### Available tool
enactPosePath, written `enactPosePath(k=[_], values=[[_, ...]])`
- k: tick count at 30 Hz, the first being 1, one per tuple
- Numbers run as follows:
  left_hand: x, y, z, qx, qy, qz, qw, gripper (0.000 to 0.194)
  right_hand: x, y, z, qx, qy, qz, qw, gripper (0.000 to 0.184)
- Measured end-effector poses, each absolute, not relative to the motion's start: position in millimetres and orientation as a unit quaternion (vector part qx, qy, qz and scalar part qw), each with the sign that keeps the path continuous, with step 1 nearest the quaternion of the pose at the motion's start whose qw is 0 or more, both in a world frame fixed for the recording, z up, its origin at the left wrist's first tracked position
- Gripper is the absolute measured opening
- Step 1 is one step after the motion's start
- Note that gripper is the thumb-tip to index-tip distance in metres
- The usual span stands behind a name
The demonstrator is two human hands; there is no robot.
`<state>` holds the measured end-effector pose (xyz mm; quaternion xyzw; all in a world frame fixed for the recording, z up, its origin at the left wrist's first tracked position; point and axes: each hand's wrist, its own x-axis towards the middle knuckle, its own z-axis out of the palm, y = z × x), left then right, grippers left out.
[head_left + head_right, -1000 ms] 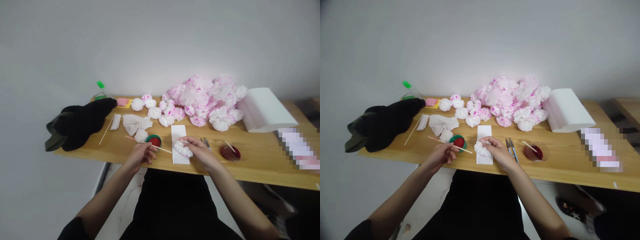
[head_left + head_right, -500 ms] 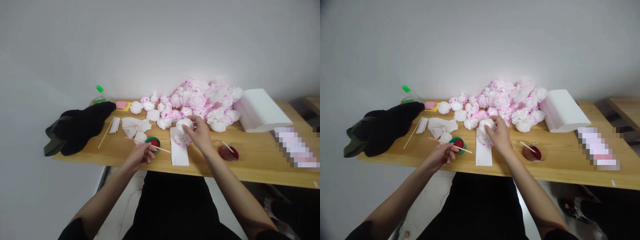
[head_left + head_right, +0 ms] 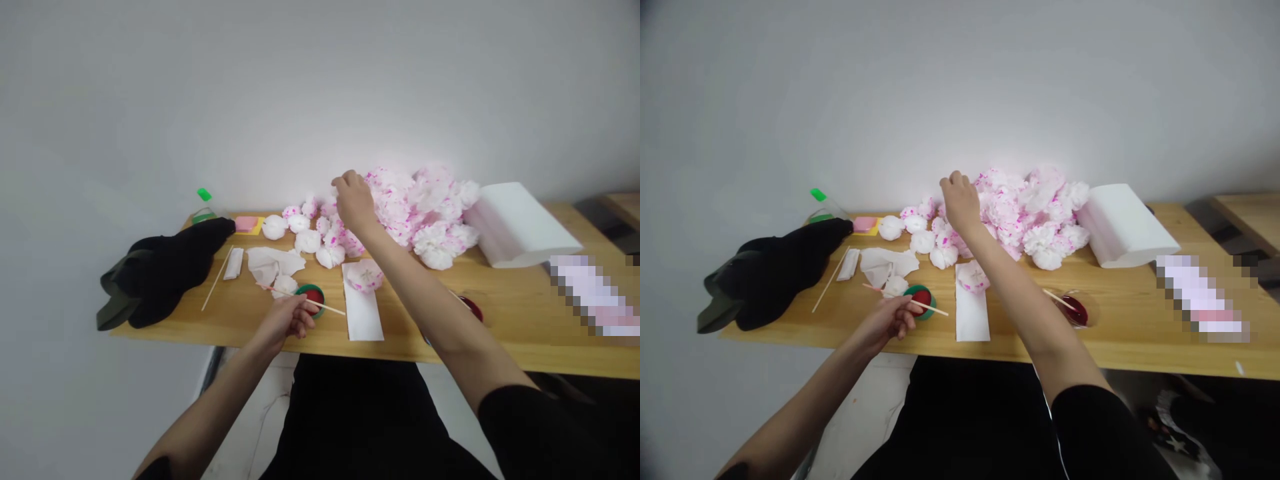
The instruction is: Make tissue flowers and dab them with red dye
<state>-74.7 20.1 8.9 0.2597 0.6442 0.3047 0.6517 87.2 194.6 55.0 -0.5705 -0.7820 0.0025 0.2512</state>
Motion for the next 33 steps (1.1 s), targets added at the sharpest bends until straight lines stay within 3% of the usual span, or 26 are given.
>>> enactPosePath(k=[3,7,12,15,19,26,33], values=[[-76,20,9,0.263,0.642,0.310,0.649,0.032,93,179,67,-0.551,-0.817,0.010,0.171,0.028],[-79,19,8,0.267,0.637,0.307,0.655,0.033,115,126,60,-0.633,-0.760,0.052,0.141,0.023],[-79,21,6,0.270,0.643,0.295,0.654,0.031,128,74,27,-0.642,-0.760,0.100,0.004,0.042],[-77,22,7,0.281,0.645,0.291,0.649,0.032,127,67,13,-0.641,-0.758,0.113,-0.023,0.051],[-76,22,9,0.279,0.654,0.282,0.644,0.033,127,71,4,-0.642,-0.757,0.121,-0.034,0.047],[-79,23,11,0.277,0.651,0.273,0.651,0.033,129,76,7,-0.648,-0.749,0.139,0.000,0.033],[-82,23,11,0.278,0.638,0.279,0.662,0.034,113,131,42,-0.632,-0.673,0.253,0.289,0.022]])
